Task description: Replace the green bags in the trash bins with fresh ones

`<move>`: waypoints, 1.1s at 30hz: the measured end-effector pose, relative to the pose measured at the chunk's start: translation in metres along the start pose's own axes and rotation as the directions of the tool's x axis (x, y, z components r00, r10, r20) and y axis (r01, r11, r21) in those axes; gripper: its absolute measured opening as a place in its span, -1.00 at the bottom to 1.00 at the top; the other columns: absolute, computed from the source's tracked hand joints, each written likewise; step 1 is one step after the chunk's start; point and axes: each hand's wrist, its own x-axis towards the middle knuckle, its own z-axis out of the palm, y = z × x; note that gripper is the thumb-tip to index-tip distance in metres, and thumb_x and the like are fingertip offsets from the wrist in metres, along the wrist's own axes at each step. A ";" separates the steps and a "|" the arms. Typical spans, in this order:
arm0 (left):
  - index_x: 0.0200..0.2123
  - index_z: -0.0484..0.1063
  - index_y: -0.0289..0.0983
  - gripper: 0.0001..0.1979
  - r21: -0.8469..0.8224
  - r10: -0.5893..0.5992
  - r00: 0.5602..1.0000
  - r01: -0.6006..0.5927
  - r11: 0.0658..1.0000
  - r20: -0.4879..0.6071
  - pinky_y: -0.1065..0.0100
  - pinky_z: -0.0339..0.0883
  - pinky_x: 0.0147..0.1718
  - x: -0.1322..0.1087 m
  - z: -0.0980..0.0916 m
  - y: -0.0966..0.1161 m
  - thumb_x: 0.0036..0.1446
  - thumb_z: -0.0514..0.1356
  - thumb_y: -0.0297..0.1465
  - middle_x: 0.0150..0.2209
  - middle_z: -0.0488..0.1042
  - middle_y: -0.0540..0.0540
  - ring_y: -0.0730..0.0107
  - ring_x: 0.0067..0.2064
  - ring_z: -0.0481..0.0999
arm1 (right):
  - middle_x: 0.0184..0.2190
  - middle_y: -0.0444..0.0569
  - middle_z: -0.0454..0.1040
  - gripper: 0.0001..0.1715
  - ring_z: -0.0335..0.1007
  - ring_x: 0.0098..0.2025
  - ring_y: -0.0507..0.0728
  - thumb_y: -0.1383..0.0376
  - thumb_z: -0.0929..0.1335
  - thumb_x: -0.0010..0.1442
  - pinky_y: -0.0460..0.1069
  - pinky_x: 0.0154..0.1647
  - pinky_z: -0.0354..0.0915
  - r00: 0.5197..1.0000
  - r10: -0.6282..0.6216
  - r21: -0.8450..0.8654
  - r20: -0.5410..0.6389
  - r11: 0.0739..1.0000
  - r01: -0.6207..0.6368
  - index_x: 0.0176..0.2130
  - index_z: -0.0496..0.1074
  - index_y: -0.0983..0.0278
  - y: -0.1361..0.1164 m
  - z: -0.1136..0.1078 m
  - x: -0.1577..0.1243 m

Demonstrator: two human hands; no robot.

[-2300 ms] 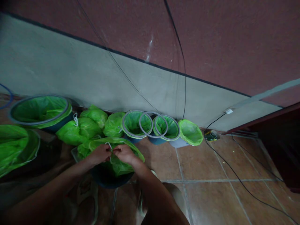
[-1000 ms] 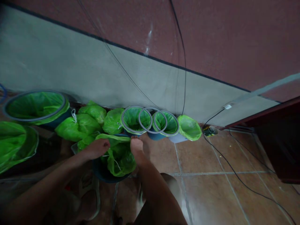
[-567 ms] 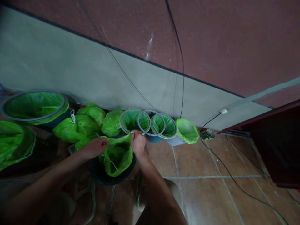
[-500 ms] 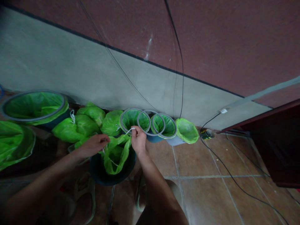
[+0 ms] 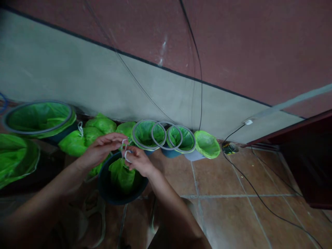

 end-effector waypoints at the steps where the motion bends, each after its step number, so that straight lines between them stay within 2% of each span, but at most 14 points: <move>1: -0.10 0.52 -0.28 -0.64 -0.005 -0.016 1.000 0.016 1.000 0.002 0.30 0.40 -0.12 0.004 0.002 -0.004 0.02 0.31 -0.28 -0.17 0.63 -0.12 0.28 -0.16 0.57 | -0.66 -0.30 0.23 -0.44 0.09 -0.65 -0.07 -0.13 0.44 0.06 -0.14 -0.64 0.02 0.998 0.031 -0.007 0.056 1.000 -0.030 -0.23 0.41 0.28 0.003 0.004 0.000; 4: -0.06 0.47 -0.29 -0.65 0.032 -0.093 0.984 0.099 0.995 -0.149 0.28 0.40 -0.11 0.013 0.006 -0.019 0.08 0.23 -0.29 -0.26 0.61 -0.08 0.31 -0.20 0.56 | -0.68 -0.28 0.23 -0.47 0.05 -0.67 -0.09 -0.13 0.39 0.14 -0.13 -0.65 -0.03 0.993 0.012 0.028 0.115 1.000 -0.015 -0.33 0.39 0.30 0.006 0.004 -0.002; 6: -0.11 0.46 -0.31 -0.69 0.131 -0.144 0.956 0.182 0.975 -0.254 0.24 0.40 -0.12 0.016 0.010 -0.030 0.10 0.19 -0.29 -0.35 0.58 -0.05 0.31 -0.26 0.54 | -0.70 -0.31 0.19 -0.49 -0.03 -0.69 -0.10 -0.11 0.38 0.16 -0.13 -0.64 -0.02 0.997 -0.022 0.110 0.070 0.994 0.014 -0.35 0.37 0.29 0.001 -0.004 -0.001; 7: -0.15 0.47 -0.31 -0.70 0.191 -0.160 0.957 0.209 0.959 -0.242 0.23 0.40 -0.11 0.016 0.013 -0.035 0.09 0.18 -0.28 -0.36 0.57 -0.05 0.30 -0.26 0.54 | -0.71 -0.32 0.17 -0.51 -0.07 -0.69 -0.11 -0.10 0.40 0.15 -0.13 -0.64 -0.02 0.999 -0.029 0.154 0.032 0.988 0.024 -0.34 0.37 0.28 -0.002 -0.009 -0.001; 9: -0.21 0.50 -0.31 -0.72 0.295 -0.194 0.979 0.202 0.934 -0.057 0.23 0.38 -0.07 0.014 0.021 -0.044 0.08 0.17 -0.26 -0.31 0.59 -0.07 0.27 -0.21 0.55 | -0.72 -0.35 0.13 -0.51 -0.12 -0.69 -0.11 -0.09 0.42 0.12 -0.13 -0.64 -0.02 0.999 -0.036 0.222 -0.030 0.974 0.042 -0.34 0.36 0.27 -0.009 -0.020 0.000; 11: -0.26 0.53 -0.29 -0.72 0.343 -0.212 0.963 0.145 0.928 0.166 0.27 0.36 -0.05 0.010 0.029 -0.051 0.10 0.15 -0.22 -0.28 0.60 -0.06 0.28 -0.16 0.55 | -0.73 -0.35 0.12 -0.52 -0.11 -0.69 -0.10 -0.09 0.42 0.11 -0.12 -0.63 0.01 0.997 -0.044 0.247 -0.066 0.967 0.059 -0.35 0.35 0.27 -0.013 -0.028 0.001; 13: -0.31 0.54 -0.29 -0.70 0.396 -0.231 0.945 0.126 0.910 0.231 0.32 0.36 -0.13 0.007 0.033 -0.057 0.14 0.11 -0.20 -0.36 0.58 -0.04 0.33 -0.24 0.53 | -0.73 -0.34 0.13 -0.54 -0.07 -0.69 -0.09 -0.07 0.42 0.12 -0.12 -0.62 0.03 0.993 -0.040 0.247 -0.111 0.967 0.066 -0.32 0.35 0.27 -0.014 -0.034 0.003; 16: -0.35 0.51 -0.29 -0.67 0.489 -0.273 0.962 0.222 0.843 0.033 0.38 0.28 -0.38 0.010 0.031 -0.066 0.19 0.04 -0.23 -0.54 0.46 0.01 0.40 -0.46 0.42 | -0.70 -0.32 0.20 -0.60 -0.06 -0.69 -0.09 0.01 0.42 0.13 -0.13 -0.64 -0.04 0.969 -0.010 0.227 -0.248 0.972 0.068 -0.24 0.36 0.27 -0.015 -0.037 0.005; 18: -0.40 0.49 -0.29 -0.67 0.533 -0.301 0.946 0.316 0.785 -0.118 0.38 0.19 -0.48 0.014 0.026 -0.071 0.19 0.01 -0.24 -0.61 0.38 0.03 0.41 -0.55 0.34 | -0.67 -0.30 0.25 -0.61 -0.06 -0.69 -0.10 0.05 0.41 0.14 -0.14 -0.65 -0.08 0.946 -0.003 0.221 -0.325 0.972 0.079 -0.16 0.36 0.26 -0.016 -0.035 0.006; 20: -0.46 0.48 -0.27 -0.67 0.606 -0.326 0.932 0.352 0.713 -0.157 0.37 0.15 -0.49 0.016 0.023 -0.074 0.19 0.02 -0.25 -0.63 0.35 0.02 0.40 -0.56 0.31 | -0.65 -0.29 0.28 -0.61 -0.05 -0.68 -0.09 0.09 0.41 0.14 -0.14 -0.65 -0.07 0.943 -0.011 0.234 -0.333 0.968 0.093 -0.11 0.36 0.26 -0.017 -0.030 0.005; 23: -0.48 0.49 -0.23 -0.74 0.708 -0.339 0.940 0.216 0.672 0.034 0.38 0.17 -0.44 0.011 0.028 -0.072 0.14 0.05 -0.34 -0.60 0.39 0.02 0.38 -0.51 0.36 | -0.63 -0.27 0.30 -0.61 -0.05 -0.66 -0.08 0.12 0.39 0.15 -0.14 -0.62 -0.02 0.966 -0.033 0.291 -0.256 0.951 0.110 -0.08 0.37 0.26 -0.020 -0.021 0.003; 27: -0.46 0.53 -0.22 -0.79 0.677 -0.359 0.871 0.042 0.734 0.335 0.39 0.21 -0.38 -0.002 0.045 -0.067 0.04 0.07 -0.43 -0.51 0.48 0.00 0.36 -0.44 0.42 | -0.59 -0.27 0.26 -0.66 -0.16 -0.64 -0.08 0.15 0.37 0.18 -0.12 -0.57 0.03 0.979 -0.014 0.392 -0.201 0.915 0.093 -0.08 0.42 0.26 -0.025 -0.017 0.002; 30: -0.41 0.56 -0.23 -0.76 0.669 -0.353 0.863 0.024 0.743 0.361 0.37 0.23 -0.33 -0.006 0.052 -0.068 0.10 0.10 -0.31 -0.47 0.51 -0.03 0.33 -0.40 0.44 | -0.53 -0.21 0.31 -0.66 -0.01 -0.58 -0.05 0.20 0.38 0.14 -0.10 -0.49 0.15 0.980 0.003 0.444 -0.198 0.892 0.087 -0.08 0.44 0.26 -0.026 -0.020 0.005; 33: -0.43 0.56 -0.26 -0.62 0.685 -0.348 0.900 0.079 0.724 0.263 0.36 0.22 -0.37 -0.002 0.049 -0.071 0.19 0.03 -0.20 -0.55 0.44 -0.04 0.33 -0.45 0.40 | -0.32 -0.09 0.47 -0.61 0.33 -0.35 0.03 0.26 0.39 0.07 -0.05 -0.26 0.31 0.967 0.040 0.354 -0.253 0.934 0.054 -0.06 0.42 0.24 -0.019 -0.027 0.009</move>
